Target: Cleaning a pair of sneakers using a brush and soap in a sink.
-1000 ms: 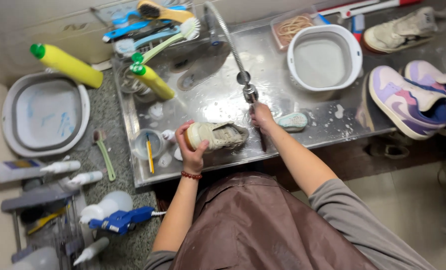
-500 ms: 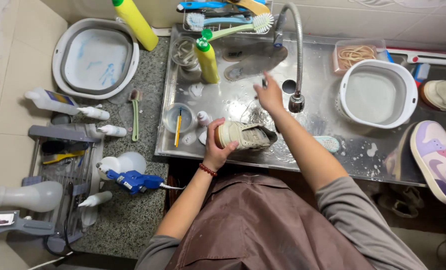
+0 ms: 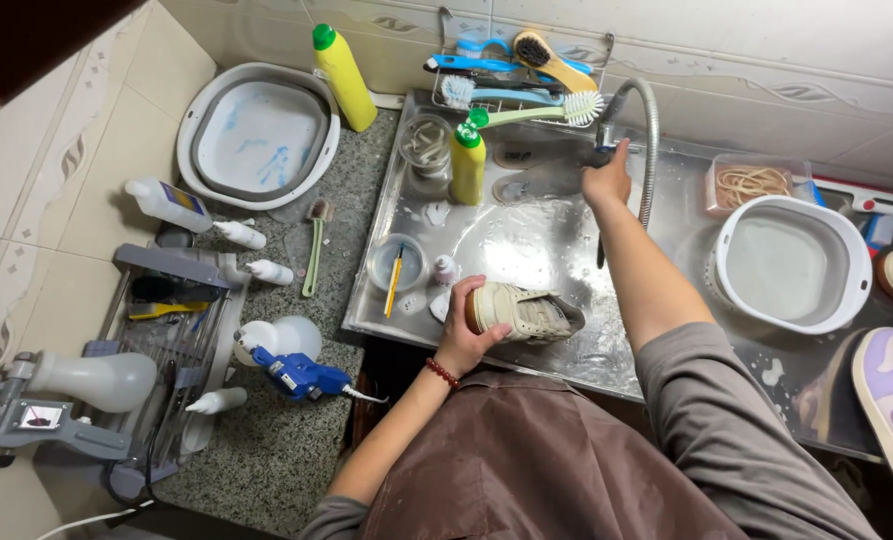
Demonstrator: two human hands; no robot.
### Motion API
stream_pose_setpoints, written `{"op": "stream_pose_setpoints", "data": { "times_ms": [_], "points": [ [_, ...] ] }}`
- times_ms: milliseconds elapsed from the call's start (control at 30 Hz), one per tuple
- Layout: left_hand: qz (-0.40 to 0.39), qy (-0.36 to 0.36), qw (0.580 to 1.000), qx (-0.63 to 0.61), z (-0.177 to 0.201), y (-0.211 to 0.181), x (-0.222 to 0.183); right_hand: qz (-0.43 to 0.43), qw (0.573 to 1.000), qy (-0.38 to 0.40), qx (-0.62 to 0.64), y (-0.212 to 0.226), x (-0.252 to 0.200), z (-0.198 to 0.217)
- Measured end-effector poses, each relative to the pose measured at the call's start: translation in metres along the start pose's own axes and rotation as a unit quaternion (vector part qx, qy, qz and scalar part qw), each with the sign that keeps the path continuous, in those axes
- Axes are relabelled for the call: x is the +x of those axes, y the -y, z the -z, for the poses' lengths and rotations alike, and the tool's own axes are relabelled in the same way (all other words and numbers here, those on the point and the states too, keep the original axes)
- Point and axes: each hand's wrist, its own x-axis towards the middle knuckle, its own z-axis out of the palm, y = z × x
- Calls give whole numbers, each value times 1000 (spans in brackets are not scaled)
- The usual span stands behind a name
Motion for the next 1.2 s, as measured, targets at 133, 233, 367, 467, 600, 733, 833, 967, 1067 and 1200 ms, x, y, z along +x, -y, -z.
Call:
{"op": "stream_pose_setpoints", "data": {
  "times_ms": [133,233,367,467,600,733,833,967,1067,1200],
  "points": [
    [0,15,1000,-16,3,2,2,-2,998,-11,-62,20,-18,18],
    [-18,24,999,-10,4,4,4,90,984,-150,-19,48,-35,22],
    [-32,53,998,8,7,2,5,358,916,-86,159,127,-50,50],
    [-47,67,996,24,8,1,7,535,843,-61,28,195,-60,68],
    [-36,93,994,54,12,0,10,565,785,-36,-253,237,-25,39],
    [22,105,992,63,22,-11,13,489,819,12,-301,220,32,-19],
    [100,80,992,6,28,-12,14,484,850,14,-210,217,1,-2],
    [57,63,990,-111,32,12,12,459,888,28,13,182,-66,54],
    [3,66,981,-183,46,8,34,385,914,43,121,120,-118,92],
    [-3,106,971,-215,62,-24,57,213,965,-15,151,1,-196,92]
  ]
}}
